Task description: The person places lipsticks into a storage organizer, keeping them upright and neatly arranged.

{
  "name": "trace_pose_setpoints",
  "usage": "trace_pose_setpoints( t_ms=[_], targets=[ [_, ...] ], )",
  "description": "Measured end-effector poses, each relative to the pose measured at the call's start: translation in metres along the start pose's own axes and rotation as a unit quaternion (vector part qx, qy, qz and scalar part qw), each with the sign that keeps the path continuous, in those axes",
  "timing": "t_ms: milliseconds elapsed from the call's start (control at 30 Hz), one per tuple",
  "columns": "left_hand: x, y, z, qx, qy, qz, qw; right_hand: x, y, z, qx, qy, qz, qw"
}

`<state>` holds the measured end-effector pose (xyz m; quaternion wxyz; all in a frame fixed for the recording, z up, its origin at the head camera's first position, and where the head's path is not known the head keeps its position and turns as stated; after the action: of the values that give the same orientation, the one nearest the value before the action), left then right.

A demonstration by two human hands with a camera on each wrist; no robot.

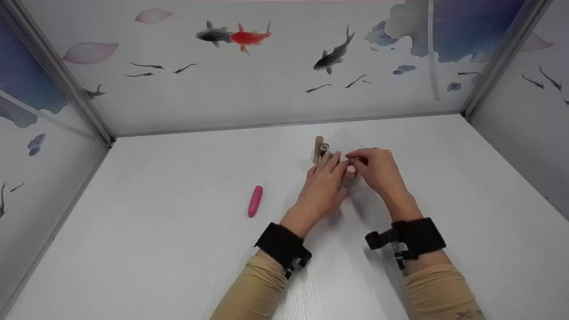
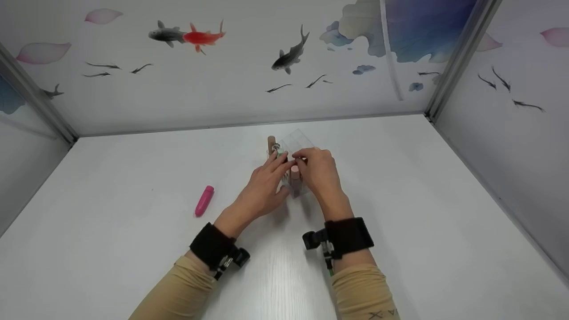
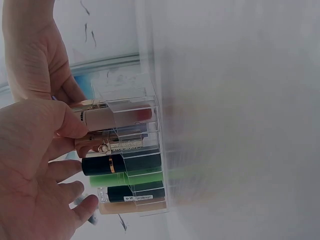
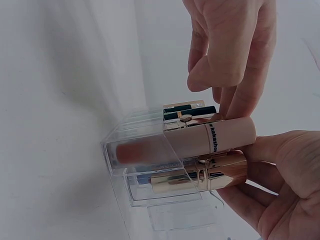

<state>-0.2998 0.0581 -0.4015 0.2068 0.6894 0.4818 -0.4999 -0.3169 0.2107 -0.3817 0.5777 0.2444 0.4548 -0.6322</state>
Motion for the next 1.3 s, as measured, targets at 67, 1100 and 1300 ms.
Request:
trace_pose_setpoints(
  t_ms=[67, 1100, 1300],
  targets=[
    [0.000, 0.000, 0.000, 0.002, 0.003, -0.005, 1.0000, 0.000, 0.000, 0.000, 0.000, 0.000, 0.002, 1.000],
    [-0.049, 0.028, 0.017, -0.002, 0.069, -0.116, 0.9908, -0.018, 0.010, 0.045, -0.113, -0.017, -0.096, 0.989],
    [-0.068, 0.045, 0.038, -0.039, 0.076, -0.121, 0.9890, -0.006, 0.014, 0.061, -0.162, -0.022, -0.081, 0.983]
  ],
)
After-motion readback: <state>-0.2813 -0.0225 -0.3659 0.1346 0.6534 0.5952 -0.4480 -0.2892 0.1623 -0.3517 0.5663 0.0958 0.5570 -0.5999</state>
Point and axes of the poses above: each hand's wrist, its own y-axis away from the middle knuckle, its own x-axis out of the palm, z = x × y, the point moved 1 cm from there along -y, towards the middle knuckle, and after that the axes turned 8 degrees about y, right-handed, at the moved point
